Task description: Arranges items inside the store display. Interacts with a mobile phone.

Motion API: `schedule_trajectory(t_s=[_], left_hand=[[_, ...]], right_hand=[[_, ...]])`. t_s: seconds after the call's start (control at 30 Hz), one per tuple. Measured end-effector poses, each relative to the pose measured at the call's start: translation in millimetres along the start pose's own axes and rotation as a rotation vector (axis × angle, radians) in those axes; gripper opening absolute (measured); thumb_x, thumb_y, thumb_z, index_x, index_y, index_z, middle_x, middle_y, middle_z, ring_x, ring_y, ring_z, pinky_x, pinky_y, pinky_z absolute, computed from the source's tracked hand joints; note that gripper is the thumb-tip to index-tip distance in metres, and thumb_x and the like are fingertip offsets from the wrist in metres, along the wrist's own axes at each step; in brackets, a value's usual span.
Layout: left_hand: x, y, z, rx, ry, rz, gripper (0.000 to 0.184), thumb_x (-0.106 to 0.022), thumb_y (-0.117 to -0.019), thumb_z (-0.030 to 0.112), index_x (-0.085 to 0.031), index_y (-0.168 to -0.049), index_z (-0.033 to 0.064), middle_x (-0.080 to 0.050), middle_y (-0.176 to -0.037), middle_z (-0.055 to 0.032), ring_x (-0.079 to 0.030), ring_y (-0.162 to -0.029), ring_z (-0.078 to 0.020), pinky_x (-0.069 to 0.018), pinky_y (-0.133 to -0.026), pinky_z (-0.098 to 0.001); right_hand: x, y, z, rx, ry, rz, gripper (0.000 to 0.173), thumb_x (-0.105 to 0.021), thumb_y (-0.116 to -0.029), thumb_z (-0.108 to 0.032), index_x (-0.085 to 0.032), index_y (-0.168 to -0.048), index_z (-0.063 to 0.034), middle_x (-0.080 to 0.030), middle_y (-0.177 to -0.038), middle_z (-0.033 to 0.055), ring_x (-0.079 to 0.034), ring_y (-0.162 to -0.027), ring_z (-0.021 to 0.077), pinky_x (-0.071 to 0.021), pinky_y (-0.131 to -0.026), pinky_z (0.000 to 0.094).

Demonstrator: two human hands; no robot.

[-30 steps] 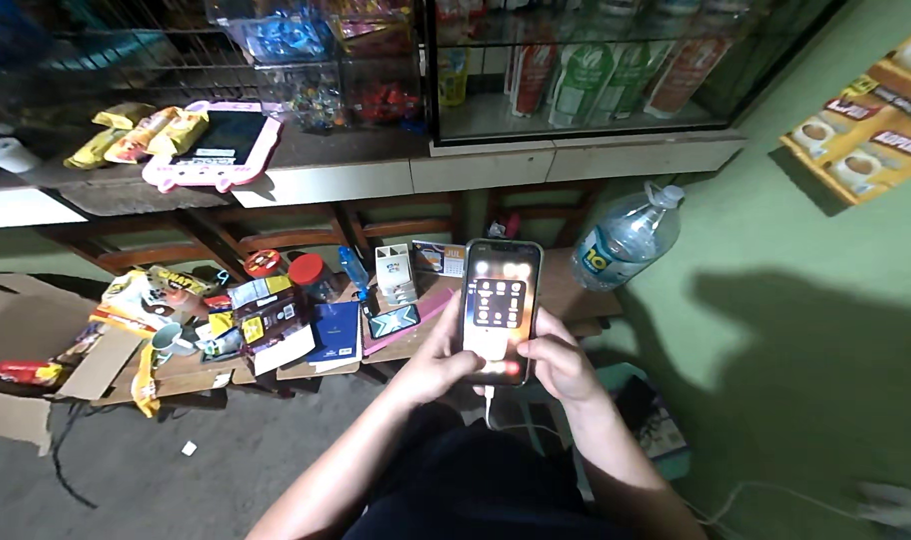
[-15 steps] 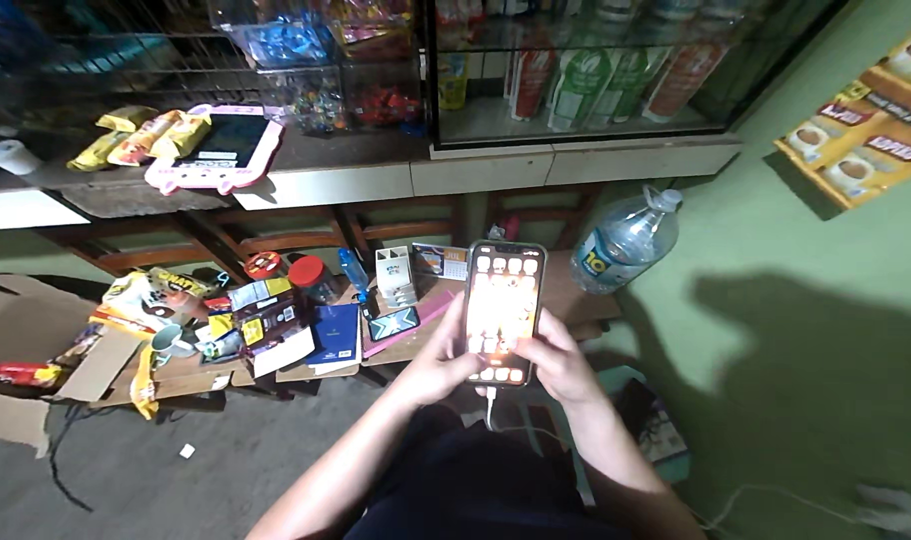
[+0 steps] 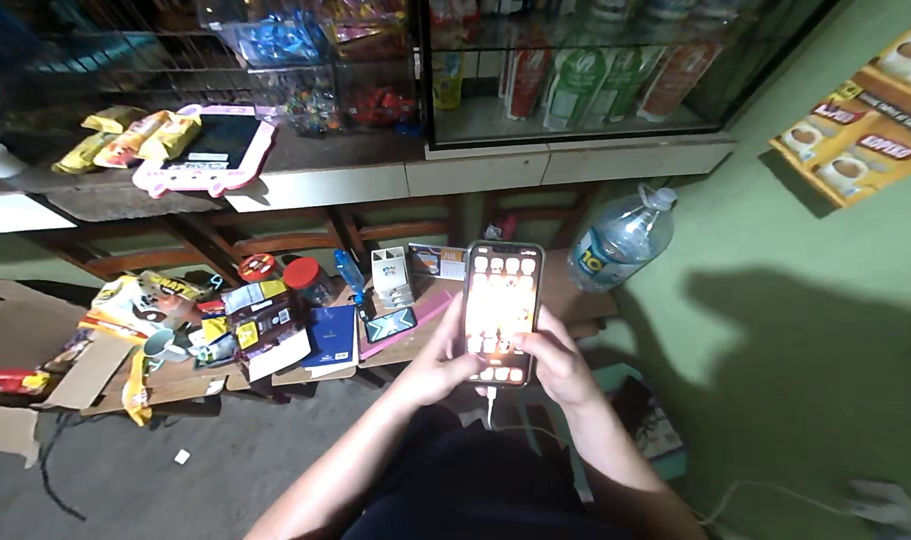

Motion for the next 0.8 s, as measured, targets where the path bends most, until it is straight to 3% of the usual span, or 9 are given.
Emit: schedule_trajectory(t_s=[0.07, 0.13, 0.2, 0.3, 0.53, 0.7, 0.8], left_hand=[[-1, -1, 1, 0.016, 0.000, 0.006, 0.067, -0.051, -0.0867, 0.004, -0.019, -0.146, 0.0046, -0.065, -0.114, 0.0085, -0.070, -0.087, -0.0005, -0.0609, -0.065, -0.0198], [-1, -2, 1, 0.018, 0.003, 0.001, 0.068, -0.052, -0.0868, 0.003, -0.019, -0.146, 0.0047, -0.065, -0.115, 0.0085, -0.070, -0.089, -0.0004, -0.0609, -0.066, -0.0199], [-1, -4, 0, 0.014, 0.003, 0.001, 0.068, -0.052, -0.0868, 0.004, -0.019, -0.146, 0.0036, -0.065, -0.114, 0.0085, -0.069, -0.087, -0.0001, -0.0607, -0.066, -0.0194], [-2, -6, -1, -0.005, 0.004, -0.012, 0.065, -0.053, -0.0884, 0.004, -0.020, -0.145, 0.0048, -0.065, -0.114, 0.0099, -0.069, -0.088, 0.0006, -0.0606, -0.067, -0.0191], [-2, -9, -3, -0.013, -0.001, -0.018, 0.069, -0.052, -0.0863, 0.003, -0.018, -0.146, 0.0034, -0.064, -0.118, 0.0088, -0.070, -0.091, 0.0000, -0.0612, -0.068, -0.0197], [-3, -9, -3, -0.004, -0.015, -0.029, 0.073, -0.052, -0.0866, 0.003, -0.014, -0.149, -0.0001, -0.063, -0.120, 0.0069, -0.069, -0.092, 0.0008, -0.0605, -0.067, -0.0182], [-5, -8, -2, 0.009, -0.058, -0.041, 0.074, -0.053, -0.0868, 0.003, -0.013, -0.149, -0.0037, -0.061, -0.122, 0.0044, -0.068, -0.094, 0.0010, -0.0604, -0.069, -0.0188]], right_hand=[[0, 0, 0, -0.023, -0.018, 0.023, 0.040, -0.041, -0.0861, -0.002, -0.048, -0.125, 0.0033, -0.069, -0.104, -0.0042, -0.068, -0.095, 0.0013, -0.0580, -0.089, 0.0236], [-1, 0, -2, 0.002, 0.042, 0.034, 0.039, -0.043, -0.0860, 0.001, -0.049, -0.124, 0.0048, -0.069, -0.103, -0.0045, -0.068, -0.094, -0.0005, -0.0575, -0.089, 0.0218], [-5, 0, -3, 0.000, 0.133, 0.069, 0.040, -0.058, -0.0866, -0.002, -0.049, -0.124, 0.0079, -0.070, -0.102, -0.0012, -0.069, -0.092, -0.0002, -0.0590, -0.085, 0.0203], [-6, -1, -3, 0.010, 0.185, 0.098, 0.063, -0.074, -0.0817, -0.011, -0.044, -0.132, 0.0123, -0.068, -0.110, 0.0049, -0.068, -0.097, 0.0007, -0.0583, -0.088, 0.0188], [2, -1, -2, 0.067, 0.125, 0.046, 0.045, -0.056, -0.0892, -0.010, -0.046, -0.128, 0.0110, -0.068, -0.107, -0.0022, -0.067, -0.097, -0.0024, -0.0566, -0.090, 0.0190], [5, -6, -5, 0.044, 0.178, 0.166, 0.046, -0.049, -0.0935, -0.013, -0.046, -0.133, 0.0114, -0.063, -0.114, 0.0035, -0.062, -0.104, -0.0019, -0.0514, -0.094, 0.0181], [4, -12, -10, 0.020, 0.176, 0.246, 0.040, -0.047, -0.0951, -0.013, -0.050, -0.130, 0.0062, -0.064, -0.109, -0.0001, -0.063, -0.101, -0.0023, -0.0528, -0.093, 0.0190]])
Point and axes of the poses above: each hand's wrist, its own y-axis away from the middle knuckle, its own x-axis out of the back of the hand, z = x × y, the point moved 1 cm from there along -y, towards the middle knuckle
